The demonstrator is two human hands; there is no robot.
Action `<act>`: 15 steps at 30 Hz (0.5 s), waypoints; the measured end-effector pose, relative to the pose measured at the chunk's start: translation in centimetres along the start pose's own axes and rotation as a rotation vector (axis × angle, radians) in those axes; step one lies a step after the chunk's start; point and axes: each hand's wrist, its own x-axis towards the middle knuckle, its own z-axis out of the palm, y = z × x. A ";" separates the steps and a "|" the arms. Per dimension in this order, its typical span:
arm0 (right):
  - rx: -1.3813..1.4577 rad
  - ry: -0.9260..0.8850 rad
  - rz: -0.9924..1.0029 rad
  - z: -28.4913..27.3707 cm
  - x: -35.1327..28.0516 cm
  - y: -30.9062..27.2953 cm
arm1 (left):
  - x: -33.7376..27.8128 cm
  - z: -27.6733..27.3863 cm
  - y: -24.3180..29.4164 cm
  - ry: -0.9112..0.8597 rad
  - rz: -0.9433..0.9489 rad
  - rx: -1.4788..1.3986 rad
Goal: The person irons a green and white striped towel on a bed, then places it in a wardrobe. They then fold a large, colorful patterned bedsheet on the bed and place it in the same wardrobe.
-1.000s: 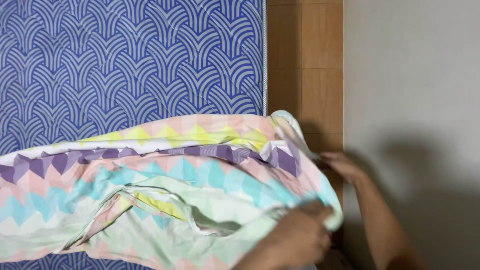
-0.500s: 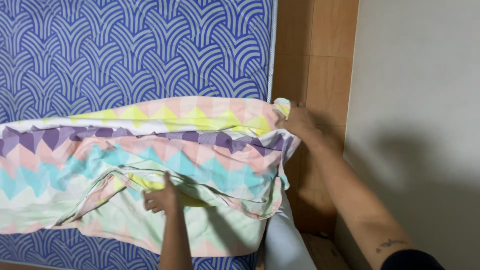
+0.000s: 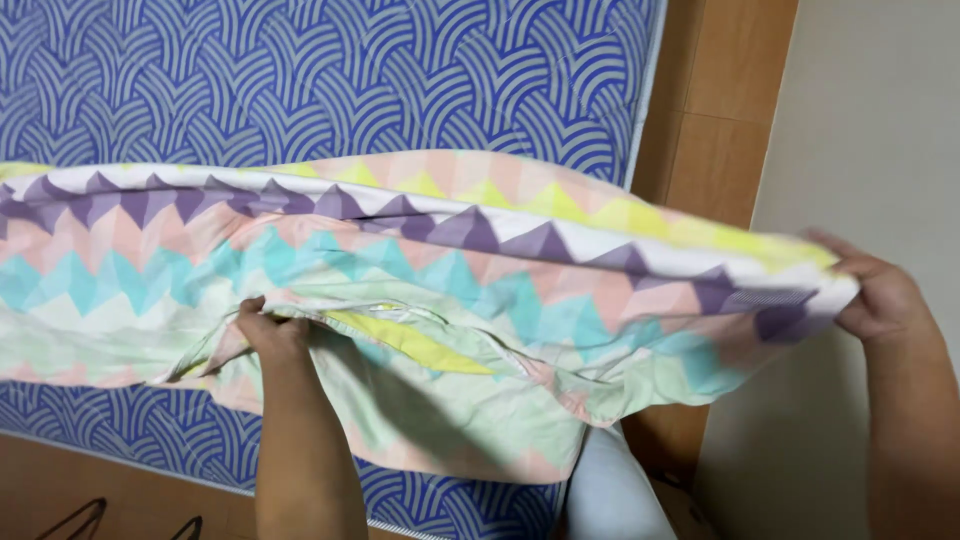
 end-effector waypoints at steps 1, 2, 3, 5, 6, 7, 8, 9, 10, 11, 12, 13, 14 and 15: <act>0.355 0.049 -0.164 -0.8 1.8 1.8 | 2.3 -2.9 0.6 -0.158 -0.025 -0.124; 0.715 0.088 -0.332 -1.5 3.5 3.5 | 4.6 -6.0 1.1 -0.315 -0.047 -0.249; 0.704 0.086 -0.331 -2.8 8.4 9.8 | 6.2 -10.2 0.9 -0.307 -0.048 -0.258; 0.671 0.337 -0.444 -4.6 18.3 17.3 | 9.8 -18.0 0.9 -0.452 0.058 -0.323; 0.667 0.323 -0.456 -3.3 15.4 15.6 | 7.5 -18.0 0.5 -0.455 0.070 -0.336; 0.658 0.312 -0.438 0.4 12.7 15.7 | 5.1 -18.7 0.0 -0.470 0.103 -0.313; 0.649 0.301 -0.421 5.3 10.5 15.4 | 2.8 -19.4 -0.5 -0.483 0.136 -0.290; 0.640 0.287 -0.404 8.2 9.7 15.5 | -0.5 -17.2 0.7 -0.484 0.142 -0.295; 0.632 0.272 -0.388 11.0 8.8 15.5 | -4.3 -14.9 1.8 -0.312 0.036 -0.326; 0.637 0.266 -0.371 14.1 7.5 16.3 | -8.7 -12.3 3.5 -0.151 -0.073 -0.344; 0.642 0.259 -0.354 17.9 6.0 16.5 | -5.6 -13.5 4.1 -0.162 -0.071 -0.337; 0.656 0.262 -0.335 21.7 4.2 17.3 | -2.4 -14.5 4.6 -0.222 -0.052 -0.234; 0.669 0.265 -0.317 25.4 2.4 17.9 | 0.8 -15.3 4.9 -0.282 -0.032 -0.130; 0.688 0.288 -0.291 27.9 -0.5 18.1 | 6.5 -17.9 5.1 -0.300 -0.054 -0.100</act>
